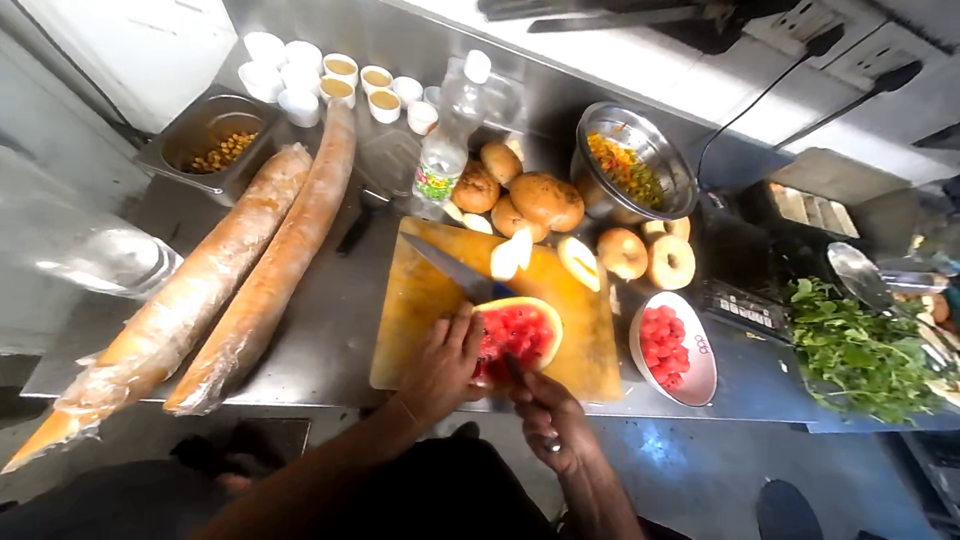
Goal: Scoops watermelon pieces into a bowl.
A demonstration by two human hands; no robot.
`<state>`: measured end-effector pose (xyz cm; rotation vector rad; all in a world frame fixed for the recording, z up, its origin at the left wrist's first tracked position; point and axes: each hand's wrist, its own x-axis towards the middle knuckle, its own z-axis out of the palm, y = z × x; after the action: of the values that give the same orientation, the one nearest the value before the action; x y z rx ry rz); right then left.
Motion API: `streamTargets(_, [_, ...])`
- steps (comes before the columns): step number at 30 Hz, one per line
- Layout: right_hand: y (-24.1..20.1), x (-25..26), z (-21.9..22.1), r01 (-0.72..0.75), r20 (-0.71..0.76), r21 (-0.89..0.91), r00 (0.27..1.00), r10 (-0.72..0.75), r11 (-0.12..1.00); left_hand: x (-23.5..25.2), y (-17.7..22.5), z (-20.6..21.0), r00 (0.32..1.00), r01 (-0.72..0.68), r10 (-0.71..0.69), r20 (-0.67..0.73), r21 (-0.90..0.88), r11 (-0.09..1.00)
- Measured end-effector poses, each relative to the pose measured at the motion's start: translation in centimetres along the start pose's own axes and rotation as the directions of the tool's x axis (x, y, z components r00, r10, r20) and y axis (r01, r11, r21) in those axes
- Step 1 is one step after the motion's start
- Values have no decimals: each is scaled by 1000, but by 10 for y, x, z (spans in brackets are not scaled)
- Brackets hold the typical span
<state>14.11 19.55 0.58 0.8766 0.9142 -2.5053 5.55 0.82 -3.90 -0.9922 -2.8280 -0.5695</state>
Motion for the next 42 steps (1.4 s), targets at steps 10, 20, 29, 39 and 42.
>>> streamTargets(10, [2, -10, -31, 316, 184, 116, 925, -333, 942, 5, 3, -2, 994, 103, -99, 43, -108, 989])
streamTargets(20, [-96, -53, -134, -273, -49, -962, 226, -973, -14, 21, -11, -14, 969, 132, -112, 219, -79, 988])
streamTargets(29, [-31, -25, -64, 207, 371, -929, 515, -773, -308, 24, -10, -24, 914, 214, -172, 368, -76, 974])
streamTargets(39, [3, 0, -25, 244, 520, -837, 635, -572, -490, 24, -9, -20, 929, 180, -144, 342, -75, 981])
streamTargets(42, [3, 2, -24, 223, 521, -831, 636, -569, -510, 23, -8, -21, 932, 173, -135, 335, -86, 981])
